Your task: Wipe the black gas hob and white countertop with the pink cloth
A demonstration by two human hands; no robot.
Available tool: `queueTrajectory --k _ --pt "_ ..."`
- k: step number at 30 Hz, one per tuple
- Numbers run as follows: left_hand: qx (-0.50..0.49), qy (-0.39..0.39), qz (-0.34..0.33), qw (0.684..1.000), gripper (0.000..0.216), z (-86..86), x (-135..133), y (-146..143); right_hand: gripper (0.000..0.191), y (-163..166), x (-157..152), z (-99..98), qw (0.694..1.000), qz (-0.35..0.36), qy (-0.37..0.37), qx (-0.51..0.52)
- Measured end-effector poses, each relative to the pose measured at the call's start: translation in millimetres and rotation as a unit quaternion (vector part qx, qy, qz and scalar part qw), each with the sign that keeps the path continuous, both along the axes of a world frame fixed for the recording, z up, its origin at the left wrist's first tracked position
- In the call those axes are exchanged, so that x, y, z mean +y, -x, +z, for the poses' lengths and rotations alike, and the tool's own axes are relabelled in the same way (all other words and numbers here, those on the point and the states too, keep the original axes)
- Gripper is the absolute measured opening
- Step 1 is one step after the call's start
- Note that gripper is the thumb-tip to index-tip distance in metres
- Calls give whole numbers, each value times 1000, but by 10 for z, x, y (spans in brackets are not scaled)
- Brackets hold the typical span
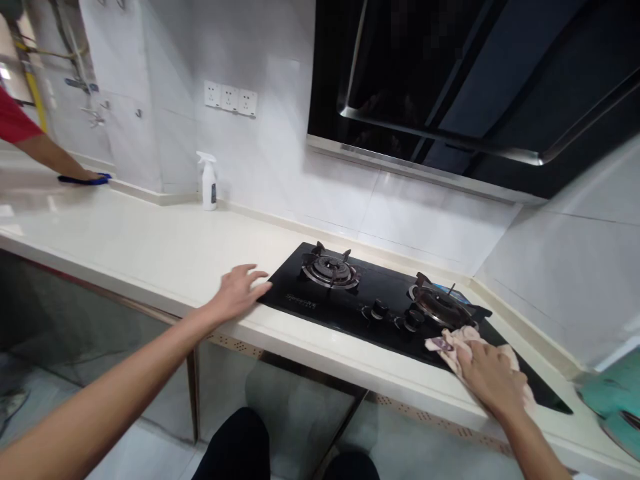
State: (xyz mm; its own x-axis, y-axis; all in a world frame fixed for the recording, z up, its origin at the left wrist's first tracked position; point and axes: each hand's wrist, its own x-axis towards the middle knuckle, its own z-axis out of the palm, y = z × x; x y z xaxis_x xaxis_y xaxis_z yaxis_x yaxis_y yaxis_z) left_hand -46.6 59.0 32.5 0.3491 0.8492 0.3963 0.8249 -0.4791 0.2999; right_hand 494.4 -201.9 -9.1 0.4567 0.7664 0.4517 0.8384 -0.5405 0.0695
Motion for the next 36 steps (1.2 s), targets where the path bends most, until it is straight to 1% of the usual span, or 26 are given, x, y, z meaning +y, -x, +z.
queueTrajectory --k 2,3,5,7,8,10,14,17,19,21,24,27,29,30,31,34,36 --pt "-27 -4 -76 997 54 -8 -172 -316 55 412 65 5 1000 -11 0 -4" --pt "-27 -4 -105 994 52 -21 -256 -468 54 629 105 9 1000 -5 3 -10" --pt "-21 -7 -143 990 47 -63 -401 -721 49 1028 190 17 999 38 11 -34" --pt "-8 -12 -174 985 44 -118 -495 -869 45 1307 260 27 995 74 5 -63" --pt "-1 -13 -185 983 43 -143 -522 -902 45 1387 282 34 994 86 -2 -74" --pt "15 -9 -195 981 43 -175 -550 -904 44 1430 293 45 991 103 -14 -86" --pt "55 5 -187 981 49 -152 -588 -892 44 1261 213 16 988 138 -23 -58" --pt "59 -6 -160 985 52 -134 -644 -1021 48 1163 138 -31 985 168 -38 -26" --pt "48 -19 -132 990 52 -159 -683 -1140 48 1177 112 -47 980 190 -58 -13" --pt "37 -36 -115 992 53 -209 -709 -1233 45 1264 116 -42 974 217 -68 0" --pt "21 -50 -119 991 56 -286 -721 -1278 39 1518 200 -4 961 267 -68 13" --pt "13 -51 -125 991 54 -306 -725 -1249 34 1846 401 60 943 327 -58 8" --pt "20 -54 -124 991 48 -294 -732 -1226 33 2044 592 117 931 362 -37 1" --pt "25 -57 -122 991 44 -288 -736 -1217 33 2126 697 148 931 363 -22 -5" --pt "31 -60 -121 990 41 -283 -739 -1212 33 2193 806 179 937 349 -6 -13" --pt "41 -59 -125 989 37 -292 -740 -1206 35 2314 1123 264 965 261 24 -32" --pt "32 -56 -126 990 39 -305 -739 -1208 38 2339 1308 305 975 220 28 -30"
